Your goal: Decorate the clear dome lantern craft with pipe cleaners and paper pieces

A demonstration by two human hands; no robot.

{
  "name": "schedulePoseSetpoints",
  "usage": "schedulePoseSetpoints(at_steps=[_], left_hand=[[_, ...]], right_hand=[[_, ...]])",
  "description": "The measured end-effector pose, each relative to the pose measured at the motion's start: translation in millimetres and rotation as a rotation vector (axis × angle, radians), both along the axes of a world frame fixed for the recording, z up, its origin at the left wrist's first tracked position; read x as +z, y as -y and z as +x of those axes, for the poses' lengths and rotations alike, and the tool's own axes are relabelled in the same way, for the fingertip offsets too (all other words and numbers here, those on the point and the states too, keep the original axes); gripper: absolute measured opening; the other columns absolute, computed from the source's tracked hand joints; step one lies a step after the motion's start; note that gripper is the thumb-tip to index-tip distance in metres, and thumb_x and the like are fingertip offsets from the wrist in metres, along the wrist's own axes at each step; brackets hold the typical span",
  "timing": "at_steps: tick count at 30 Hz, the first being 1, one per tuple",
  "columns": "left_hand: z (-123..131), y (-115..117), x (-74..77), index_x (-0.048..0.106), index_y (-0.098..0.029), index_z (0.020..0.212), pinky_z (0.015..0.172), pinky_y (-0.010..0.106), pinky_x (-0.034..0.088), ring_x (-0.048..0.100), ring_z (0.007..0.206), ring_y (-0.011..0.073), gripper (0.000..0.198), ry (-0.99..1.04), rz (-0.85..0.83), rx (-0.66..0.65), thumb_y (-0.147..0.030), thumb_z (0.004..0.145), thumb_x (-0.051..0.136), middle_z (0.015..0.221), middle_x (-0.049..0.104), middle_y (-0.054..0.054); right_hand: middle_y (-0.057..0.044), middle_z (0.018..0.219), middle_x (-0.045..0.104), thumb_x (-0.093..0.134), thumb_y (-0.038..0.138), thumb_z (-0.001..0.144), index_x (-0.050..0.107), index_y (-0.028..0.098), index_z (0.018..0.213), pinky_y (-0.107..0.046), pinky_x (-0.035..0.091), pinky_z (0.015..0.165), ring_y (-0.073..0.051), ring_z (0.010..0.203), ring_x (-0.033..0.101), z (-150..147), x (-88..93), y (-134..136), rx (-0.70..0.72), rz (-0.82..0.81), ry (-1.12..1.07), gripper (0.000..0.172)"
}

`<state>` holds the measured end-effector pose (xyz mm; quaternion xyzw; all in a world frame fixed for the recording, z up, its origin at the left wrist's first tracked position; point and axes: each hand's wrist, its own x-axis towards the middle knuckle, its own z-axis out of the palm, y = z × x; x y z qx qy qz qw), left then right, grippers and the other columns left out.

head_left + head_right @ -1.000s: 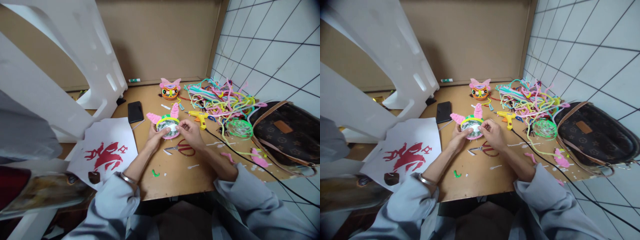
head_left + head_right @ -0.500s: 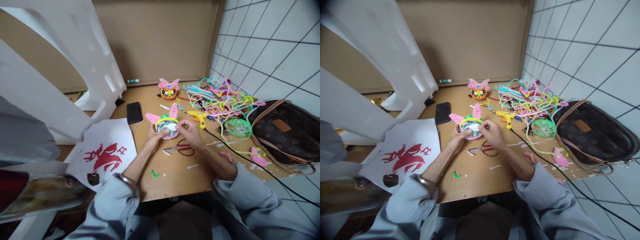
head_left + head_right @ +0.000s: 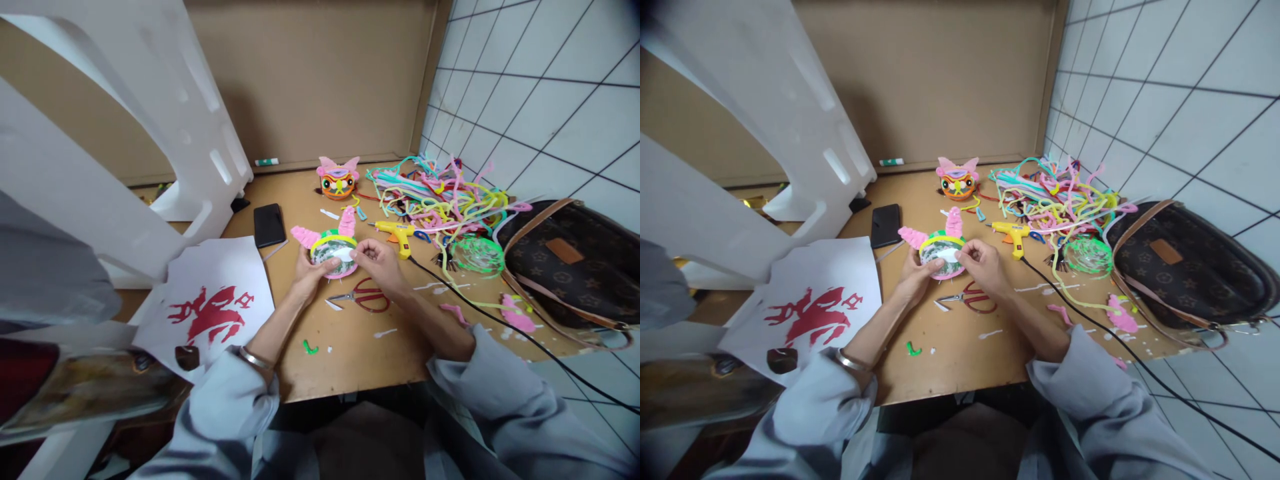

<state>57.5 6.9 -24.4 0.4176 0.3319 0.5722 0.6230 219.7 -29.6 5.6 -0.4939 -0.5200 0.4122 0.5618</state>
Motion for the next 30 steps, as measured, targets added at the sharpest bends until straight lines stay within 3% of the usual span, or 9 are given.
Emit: schedulePoseSetpoints(at_steps=[9,30], left_hand=[[0.4,0.2,-3.9,0.055,-0.022,0.117,0.086,0.033,0.057,0.069,0.094,0.0205,0.091,-0.057,0.005,0.024,-0.038,0.040,0.100,0.106,0.070,0.004],[2.1,2.9,2.1,0.055,-0.020,0.115,0.093,0.039,0.057,0.070,0.100,0.0250,0.092,-0.087,0.033,0.002,-0.042,0.038,0.101,0.111,0.071,0.008]], right_hand=[[0.004,0.061,0.055,0.073,0.045,0.069,0.055,0.022,0.068,-0.026,0.040,0.054,-0.011,0.056,0.050,2.6,0.7,-0.6,-0.011,0.011,0.068,0.030],[0.005,0.059,0.052,0.069,0.040,0.069,0.054,0.022,0.067,-0.025,0.038,0.051,-0.010,0.054,0.045,4.3,5.4,0.5,-0.035,0.041,0.116,0.023]])
